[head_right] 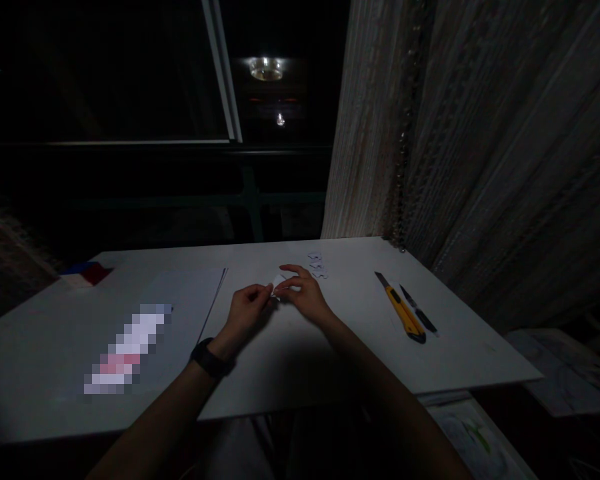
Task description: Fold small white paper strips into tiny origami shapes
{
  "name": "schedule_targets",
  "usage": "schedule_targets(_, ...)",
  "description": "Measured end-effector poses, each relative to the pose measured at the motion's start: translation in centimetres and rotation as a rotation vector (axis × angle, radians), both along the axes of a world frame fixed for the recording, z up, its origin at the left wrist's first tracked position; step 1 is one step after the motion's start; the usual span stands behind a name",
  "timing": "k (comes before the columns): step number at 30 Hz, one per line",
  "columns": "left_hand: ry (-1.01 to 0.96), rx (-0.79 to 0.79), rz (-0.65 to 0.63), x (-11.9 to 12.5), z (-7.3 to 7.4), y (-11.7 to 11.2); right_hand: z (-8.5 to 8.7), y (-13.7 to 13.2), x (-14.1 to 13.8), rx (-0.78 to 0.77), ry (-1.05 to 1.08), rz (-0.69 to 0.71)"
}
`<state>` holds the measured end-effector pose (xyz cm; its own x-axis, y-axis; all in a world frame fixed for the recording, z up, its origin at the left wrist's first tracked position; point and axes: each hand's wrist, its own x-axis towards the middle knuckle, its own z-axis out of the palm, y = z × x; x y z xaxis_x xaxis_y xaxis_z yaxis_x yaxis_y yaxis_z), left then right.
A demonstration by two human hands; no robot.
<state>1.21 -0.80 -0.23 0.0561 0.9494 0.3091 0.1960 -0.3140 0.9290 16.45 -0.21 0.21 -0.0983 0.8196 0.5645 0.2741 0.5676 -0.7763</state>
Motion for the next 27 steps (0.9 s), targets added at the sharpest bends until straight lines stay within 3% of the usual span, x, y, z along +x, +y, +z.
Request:
schedule_targets(8,0.199,0.174,0.054,-0.1,-0.2,-0.6,-0.1,-0.1,-0.4,0.030,0.043,-0.137)
schedule_targets(15,0.336,0.252,0.011,-0.2,0.3,-1.4,-0.1,-0.1,-0.3,0.035,0.059,-0.139)
schedule_targets(27,0.058,0.128,-0.002,-0.3,-0.5,-0.3,0.8,-0.3,0.3,0.087,-0.021,-0.098)
